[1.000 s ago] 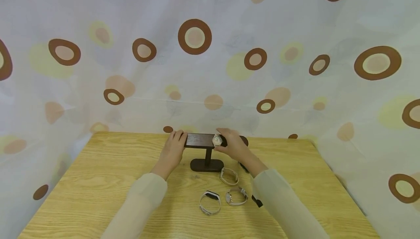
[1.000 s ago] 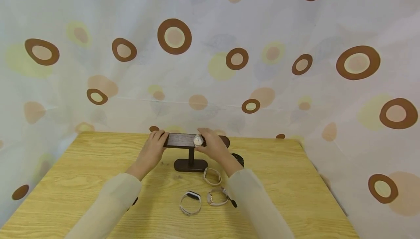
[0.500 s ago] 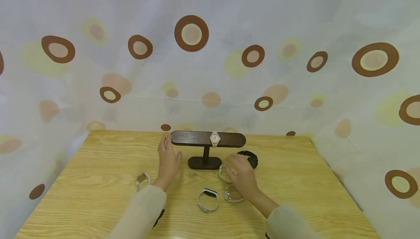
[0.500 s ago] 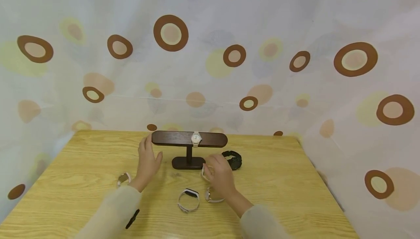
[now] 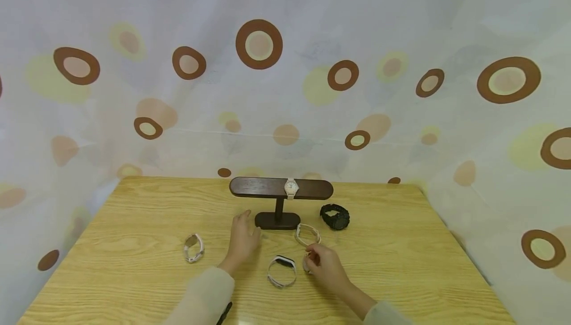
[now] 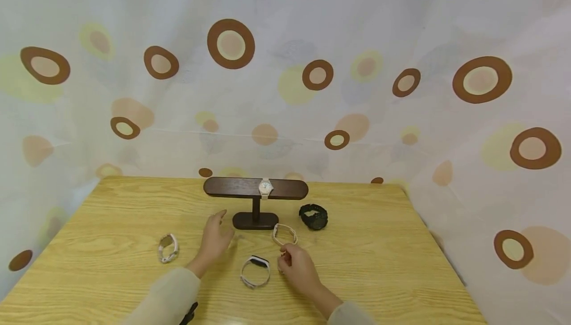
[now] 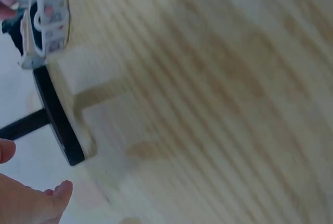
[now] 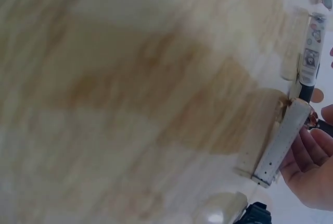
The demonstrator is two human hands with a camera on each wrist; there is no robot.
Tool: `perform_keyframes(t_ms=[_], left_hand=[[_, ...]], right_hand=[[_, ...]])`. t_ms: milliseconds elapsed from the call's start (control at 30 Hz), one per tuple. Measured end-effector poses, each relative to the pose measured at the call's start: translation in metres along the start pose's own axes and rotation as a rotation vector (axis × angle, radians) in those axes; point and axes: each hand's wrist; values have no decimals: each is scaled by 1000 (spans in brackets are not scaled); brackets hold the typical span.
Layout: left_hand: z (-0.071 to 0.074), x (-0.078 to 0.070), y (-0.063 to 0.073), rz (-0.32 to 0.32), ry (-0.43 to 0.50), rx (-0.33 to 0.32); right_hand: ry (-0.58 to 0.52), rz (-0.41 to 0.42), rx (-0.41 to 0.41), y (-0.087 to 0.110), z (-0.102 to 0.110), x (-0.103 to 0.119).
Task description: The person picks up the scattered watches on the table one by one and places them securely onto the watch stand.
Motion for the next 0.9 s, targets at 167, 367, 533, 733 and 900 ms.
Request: perform_keyframes(t_ms=[167,367,533,733,900], left_hand=[[-12,-3,9,-11,5,79],[-22,-7,19,-108,26,191],[-29,-8,26,-176,94,285],[-36,-13,35,-199,173,411],[-40,-16,39,-192,191,442]], right_hand=[[-36,-31,18,0,-5,-1],[-91,-92,21,2,-6,2],[-174,-163,-37,1,-5,6],[-322,-282,-109,-2,-2,14],[-410,-324,-143,-3,-1,22]])
Point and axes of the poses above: each hand's wrist, its own y-axis away from the middle knuckle, its own z-axis out of the back of the hand, x = y × z, and after that the axes turned 4 degrees about -x, right-handed
